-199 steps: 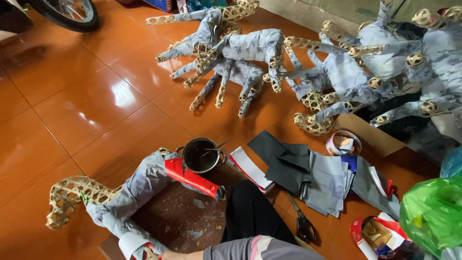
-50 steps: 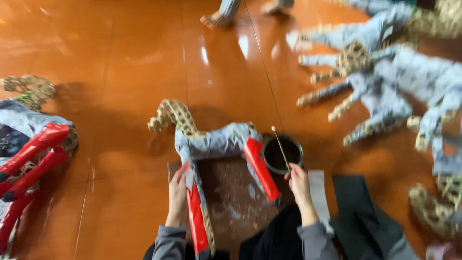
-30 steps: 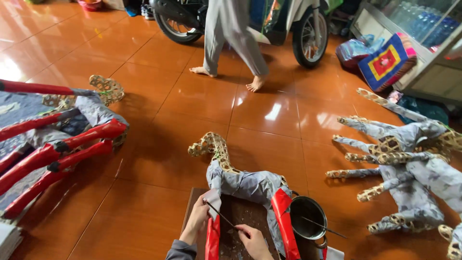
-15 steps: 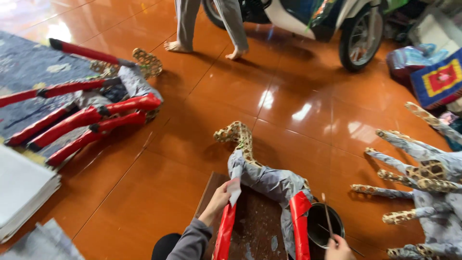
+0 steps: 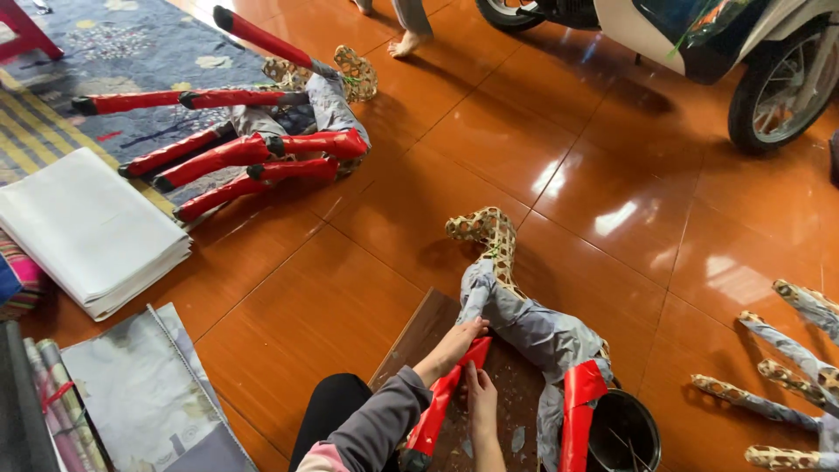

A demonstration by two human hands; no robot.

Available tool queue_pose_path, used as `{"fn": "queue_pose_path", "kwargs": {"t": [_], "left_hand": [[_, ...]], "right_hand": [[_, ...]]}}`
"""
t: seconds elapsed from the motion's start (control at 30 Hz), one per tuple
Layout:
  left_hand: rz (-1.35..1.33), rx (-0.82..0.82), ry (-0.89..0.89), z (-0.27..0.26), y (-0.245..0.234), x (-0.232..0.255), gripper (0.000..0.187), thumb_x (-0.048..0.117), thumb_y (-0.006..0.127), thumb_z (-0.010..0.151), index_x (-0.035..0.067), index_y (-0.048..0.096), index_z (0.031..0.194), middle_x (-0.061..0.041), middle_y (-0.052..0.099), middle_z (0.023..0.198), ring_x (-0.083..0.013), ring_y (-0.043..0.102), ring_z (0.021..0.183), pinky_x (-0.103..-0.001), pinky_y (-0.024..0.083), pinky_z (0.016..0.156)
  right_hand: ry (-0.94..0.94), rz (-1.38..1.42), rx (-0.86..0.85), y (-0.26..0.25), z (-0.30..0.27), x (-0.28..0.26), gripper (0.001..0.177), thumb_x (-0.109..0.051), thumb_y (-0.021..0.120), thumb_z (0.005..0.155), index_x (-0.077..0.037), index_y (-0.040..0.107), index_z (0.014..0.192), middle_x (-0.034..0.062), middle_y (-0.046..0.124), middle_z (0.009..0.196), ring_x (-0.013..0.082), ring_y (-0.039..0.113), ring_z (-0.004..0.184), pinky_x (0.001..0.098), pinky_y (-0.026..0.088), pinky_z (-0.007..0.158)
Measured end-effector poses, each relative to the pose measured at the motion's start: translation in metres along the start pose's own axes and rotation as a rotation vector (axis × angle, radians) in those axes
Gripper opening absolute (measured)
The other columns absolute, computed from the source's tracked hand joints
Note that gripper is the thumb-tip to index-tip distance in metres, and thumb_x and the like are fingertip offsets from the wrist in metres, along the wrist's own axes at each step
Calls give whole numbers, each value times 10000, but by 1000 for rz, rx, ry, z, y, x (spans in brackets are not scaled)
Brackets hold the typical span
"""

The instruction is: Wrapping paper strips around giraffe-shaped frames to create decorative crafts.

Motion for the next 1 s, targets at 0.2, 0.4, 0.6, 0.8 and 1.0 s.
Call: {"fn": "queue_pose_path", "kwargs": {"t": [0.2, 0.4, 0.6, 0.8, 1.0], "left_hand": [[-15, 8, -53, 3, -5, -8, 558, 490, 377, 970, 97, 631, 1274, -81, 688, 1198, -76, 545, 974, -202, 399, 880], [355, 377, 77, 5, -35, -41, 410, 272, 586, 896, 81, 535, 1256, -77, 605, 1198, -210, 555, 1109, -332, 426, 970], [702, 150, -212, -30, -22, -26, 737, 435, 604, 819, 141, 268, 1407, -241, 635, 1127, -447, 629, 998, -492, 482, 825], [864, 182, -202, -10, -22, -53, 702, 306, 600, 835, 41, 299, 1411, -308, 644, 1077, -474, 656, 1015, -549, 560, 839], [823, 33, -241, -44, -19, -18, 854, 306, 599, 869, 50, 85, 1501, -378, 560, 1206, -518, 576, 1136, -573, 490, 956]], "right_hand": [[-98, 523, 360, 4, 27, 29, 172, -125, 724, 852, -42, 673, 993, 120, 705, 843, 185, 635, 655, 325, 519, 573], [-106, 327, 401, -4, 20, 20, 116, -131, 685, 898, -35, 636, 856, 56, 591, 677, 113, 480, 551, 297, 414, 472], [178, 371, 216, -16, 45, 50, 131, -194, 756, 826, -94, 672, 815, 76, 676, 735, 152, 571, 597, 265, 430, 509], [-258, -342, 123, -17, 38, 6, 368, -318, 601, 963, -3, 704, 1123, 235, 666, 1142, 344, 592, 1151, 463, 448, 999], [-60, -144, -145, 23, 85, 0, 440, -442, 628, 902, -14, 726, 919, 160, 696, 864, 266, 675, 849, 425, 533, 761]]}}
Point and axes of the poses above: each hand's wrist, its own z-axis towards the middle knuckle, its own y-axis out of the palm, x = y × z, the point moved 5 cm from there along z, towards the middle knuckle
